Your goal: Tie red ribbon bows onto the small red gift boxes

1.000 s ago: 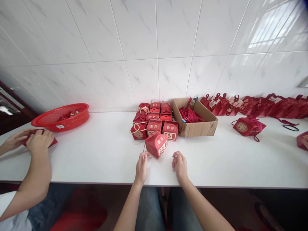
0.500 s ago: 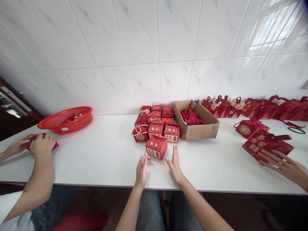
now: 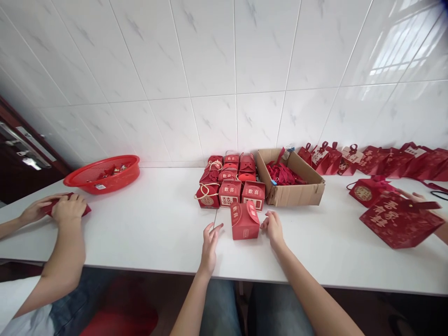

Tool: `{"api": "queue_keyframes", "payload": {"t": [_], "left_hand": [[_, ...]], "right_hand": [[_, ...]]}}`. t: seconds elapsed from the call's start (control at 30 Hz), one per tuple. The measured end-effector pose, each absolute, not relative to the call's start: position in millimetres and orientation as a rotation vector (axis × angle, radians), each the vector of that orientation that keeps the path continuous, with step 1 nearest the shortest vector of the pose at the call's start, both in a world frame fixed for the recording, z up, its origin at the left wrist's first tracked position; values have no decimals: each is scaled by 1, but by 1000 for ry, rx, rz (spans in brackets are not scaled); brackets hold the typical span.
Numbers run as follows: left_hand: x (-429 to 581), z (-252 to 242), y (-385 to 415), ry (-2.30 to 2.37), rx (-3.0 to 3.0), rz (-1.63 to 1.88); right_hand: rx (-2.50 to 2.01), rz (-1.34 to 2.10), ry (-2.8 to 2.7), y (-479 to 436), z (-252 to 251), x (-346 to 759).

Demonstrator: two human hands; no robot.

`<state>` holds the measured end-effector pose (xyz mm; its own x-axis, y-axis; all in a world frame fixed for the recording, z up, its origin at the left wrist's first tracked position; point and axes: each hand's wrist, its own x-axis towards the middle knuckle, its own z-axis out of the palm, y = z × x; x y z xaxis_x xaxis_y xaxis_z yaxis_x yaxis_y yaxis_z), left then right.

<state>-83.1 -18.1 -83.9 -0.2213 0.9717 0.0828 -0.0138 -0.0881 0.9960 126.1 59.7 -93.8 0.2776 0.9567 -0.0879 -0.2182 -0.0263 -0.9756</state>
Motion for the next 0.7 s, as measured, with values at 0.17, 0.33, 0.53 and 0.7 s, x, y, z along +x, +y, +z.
{"api": "queue_keyframes", "payload": {"t": [0.17,0.33,0.53,0.7], "left_hand": [[-85,-80,-22,1333,1351,1425],[-83,-76,-23,1086,1416,1197],[-83,-83,-20,1177,1366,1454],[-89,-81,-27,1121,1465,1464]], "right_hand": [[-1171,1035,-766,46,-94,140],[-1164,1027,-767,38,-89,142],[-1198,983,-716,34,-93,148],[-1178,1005,-791,20,-90,144]]}}
